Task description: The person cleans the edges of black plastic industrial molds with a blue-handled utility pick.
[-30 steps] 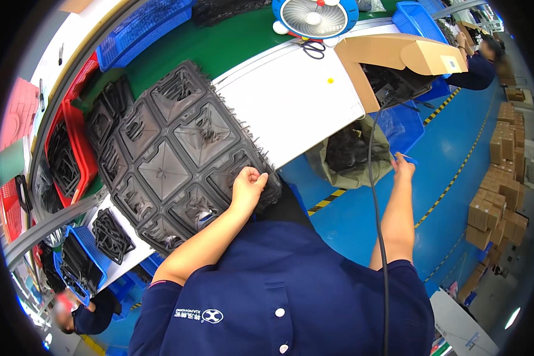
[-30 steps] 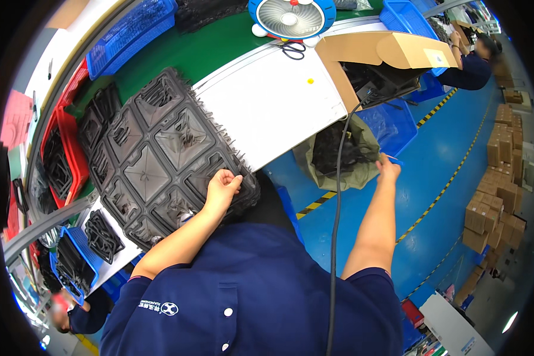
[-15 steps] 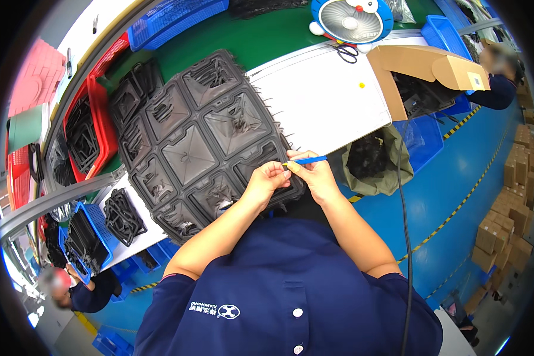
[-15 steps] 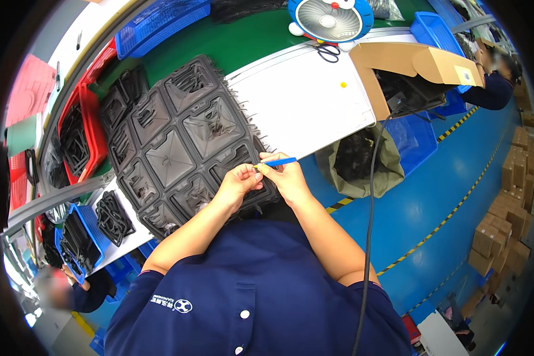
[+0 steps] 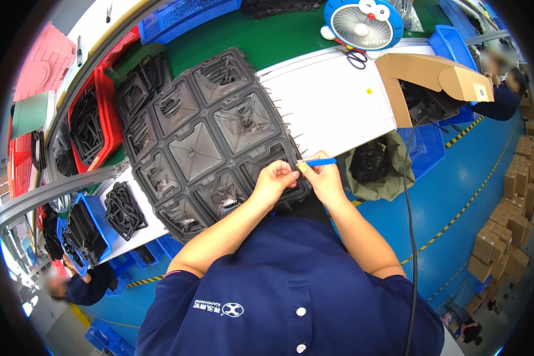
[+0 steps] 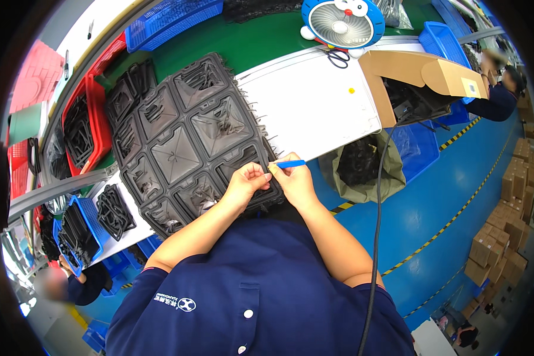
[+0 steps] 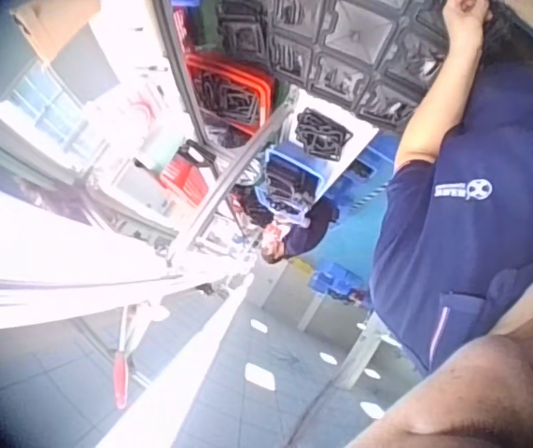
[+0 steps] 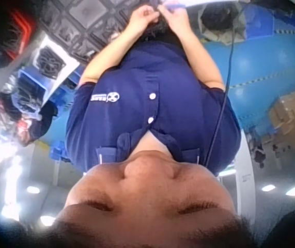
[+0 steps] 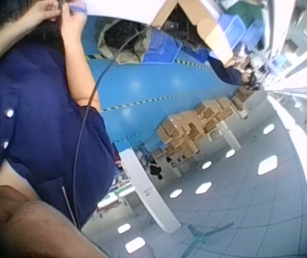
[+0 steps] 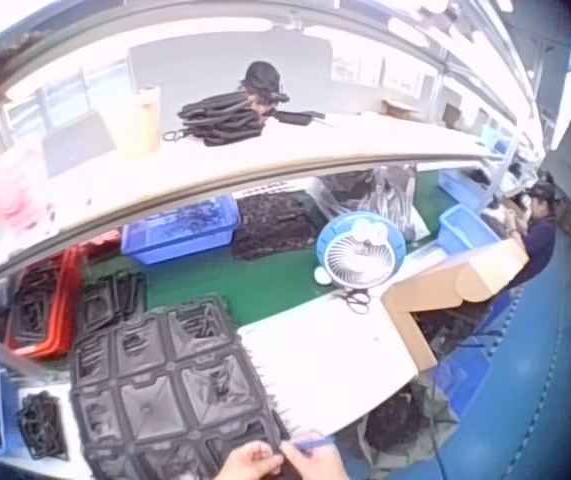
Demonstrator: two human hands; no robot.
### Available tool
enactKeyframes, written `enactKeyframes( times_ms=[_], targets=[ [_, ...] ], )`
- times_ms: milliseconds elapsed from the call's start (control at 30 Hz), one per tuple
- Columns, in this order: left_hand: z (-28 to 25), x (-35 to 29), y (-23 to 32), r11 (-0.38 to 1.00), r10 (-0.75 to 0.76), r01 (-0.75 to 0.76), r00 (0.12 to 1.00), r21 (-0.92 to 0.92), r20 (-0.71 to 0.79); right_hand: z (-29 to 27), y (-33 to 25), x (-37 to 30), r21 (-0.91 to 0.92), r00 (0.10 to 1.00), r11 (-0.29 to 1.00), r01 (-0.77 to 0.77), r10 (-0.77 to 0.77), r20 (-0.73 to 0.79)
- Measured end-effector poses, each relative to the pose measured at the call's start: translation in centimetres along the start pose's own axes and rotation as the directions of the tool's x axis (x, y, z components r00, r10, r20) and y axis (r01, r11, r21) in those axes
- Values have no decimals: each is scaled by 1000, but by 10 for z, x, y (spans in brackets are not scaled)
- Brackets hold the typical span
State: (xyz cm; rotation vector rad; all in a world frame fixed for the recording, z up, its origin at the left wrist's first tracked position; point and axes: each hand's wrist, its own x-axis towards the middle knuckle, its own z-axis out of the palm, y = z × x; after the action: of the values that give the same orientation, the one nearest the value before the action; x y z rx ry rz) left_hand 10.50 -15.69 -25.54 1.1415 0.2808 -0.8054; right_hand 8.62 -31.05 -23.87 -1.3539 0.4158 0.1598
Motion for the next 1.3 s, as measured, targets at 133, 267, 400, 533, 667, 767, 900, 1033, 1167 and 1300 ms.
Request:
enactKeyframes(
  times_ms=[133, 267, 400, 533, 667, 767, 900, 1033, 1167, 1300],
  targets=[
    [4, -2, -10, 992, 125, -124, 989, 16, -74, 17, -20, -7, -475, 987, 874, 101, -147, -60],
    [12, -21, 14, 966, 258, -257, 964, 22, -64, 0, -1, 10, -611, 962, 785, 104, -235, -138],
    [-25, -86, 84, 806, 264, -109, 946, -581, 189, -21, 13, 26, -680, 965, 733, 20, -191, -179],
    [-66, -163, 178, 444, 762, -291, 620, -847, 187, -21, 17, 28, -704, 963, 710, -2, -188, -193],
    [-66, -138, 196, 447, 846, -384, 475, -808, 242, -23, 22, 29, -705, 960, 709, 20, -210, -184],
    [-41, -85, 186, 788, 615, -610, 768, -87, 178, -34, 19, 29, -671, 975, 742, -11, -142, -173],
    [-45, 31, 109, 976, 171, -197, 958, -96, -230, -10, -8, 52, -96, 992, 988, 118, -122, -37],
    [-42, 81, 86, 987, 128, -153, 935, -49, -330, 22, -14, 108, -126, 985, 980, 153, -141, 96],
    [-40, 93, 90, 985, -27, -34, 940, -171, -341, 50, -8, 130, -214, 977, 965, 151, -113, 181],
    [-47, 92, 93, 937, -120, -35, 902, -348, -414, 59, -18, 118, -66, 963, 987, 145, -125, 237]
  ],
)
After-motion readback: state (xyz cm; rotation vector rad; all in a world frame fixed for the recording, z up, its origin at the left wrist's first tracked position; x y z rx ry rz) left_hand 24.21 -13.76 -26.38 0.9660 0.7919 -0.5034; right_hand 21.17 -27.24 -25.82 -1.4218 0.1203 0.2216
